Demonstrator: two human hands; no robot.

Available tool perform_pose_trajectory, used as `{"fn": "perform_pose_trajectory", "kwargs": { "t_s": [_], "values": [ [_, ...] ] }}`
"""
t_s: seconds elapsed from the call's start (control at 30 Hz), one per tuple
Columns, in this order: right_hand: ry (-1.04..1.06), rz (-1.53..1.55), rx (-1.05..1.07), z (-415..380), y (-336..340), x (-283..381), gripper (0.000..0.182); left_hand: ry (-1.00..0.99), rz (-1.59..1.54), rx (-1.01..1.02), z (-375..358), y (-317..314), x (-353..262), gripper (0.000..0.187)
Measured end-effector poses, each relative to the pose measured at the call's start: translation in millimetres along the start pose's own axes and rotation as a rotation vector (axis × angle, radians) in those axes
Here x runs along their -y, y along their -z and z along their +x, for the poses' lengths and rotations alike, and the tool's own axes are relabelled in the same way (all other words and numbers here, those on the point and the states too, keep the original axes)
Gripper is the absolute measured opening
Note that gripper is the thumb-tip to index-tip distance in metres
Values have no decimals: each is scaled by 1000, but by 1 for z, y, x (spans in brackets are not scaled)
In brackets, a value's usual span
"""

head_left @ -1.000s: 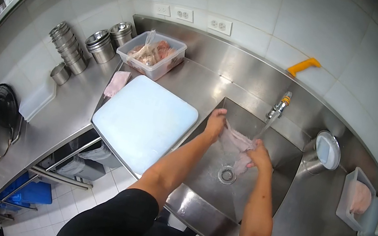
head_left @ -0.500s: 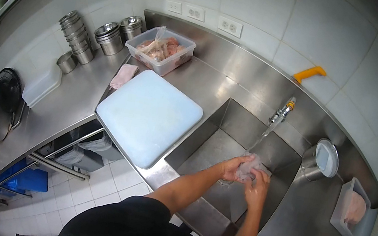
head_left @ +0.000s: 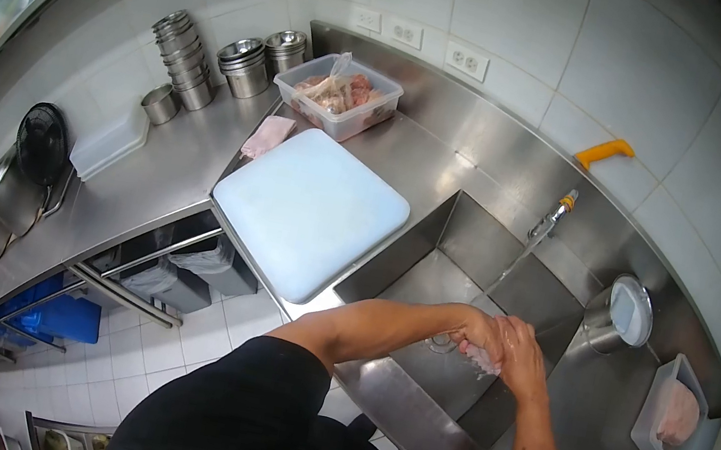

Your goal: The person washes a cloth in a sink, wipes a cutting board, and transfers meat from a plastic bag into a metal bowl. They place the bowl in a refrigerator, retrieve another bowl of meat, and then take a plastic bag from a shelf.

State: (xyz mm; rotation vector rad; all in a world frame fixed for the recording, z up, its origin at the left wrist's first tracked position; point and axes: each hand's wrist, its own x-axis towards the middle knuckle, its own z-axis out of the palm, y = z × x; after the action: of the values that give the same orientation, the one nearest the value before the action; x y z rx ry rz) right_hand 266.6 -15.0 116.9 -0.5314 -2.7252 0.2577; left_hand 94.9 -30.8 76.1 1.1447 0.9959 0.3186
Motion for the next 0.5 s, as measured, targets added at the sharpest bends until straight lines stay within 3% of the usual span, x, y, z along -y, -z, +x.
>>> {"fn": "perform_pose_trajectory", "kwargs": {
  "t_s": [0.1,0.2,0.27,0.33,0.4,0.5],
  "values": [
    [-83,-17,84,-2,-7,5,48,75,334,-59,10,-5,6,20],
    [-162,-84,101,-10,-28,-2,35,-262,477,-162,51,-1,58,23],
    [-235,-112,106,-14,-41,-2,29,-478,881,-158,80,9,89,27],
    [-344,-111,150,-17,-46,4,24,-426,1047,-255,69,-5,82,31],
    [-416,-125,199,-18,-57,4,20,-100,954,-446,7,-41,37,33],
    [-539,-117,318,-17,-55,12,17,49,886,-593,7,-52,45,36]
  ]
}}
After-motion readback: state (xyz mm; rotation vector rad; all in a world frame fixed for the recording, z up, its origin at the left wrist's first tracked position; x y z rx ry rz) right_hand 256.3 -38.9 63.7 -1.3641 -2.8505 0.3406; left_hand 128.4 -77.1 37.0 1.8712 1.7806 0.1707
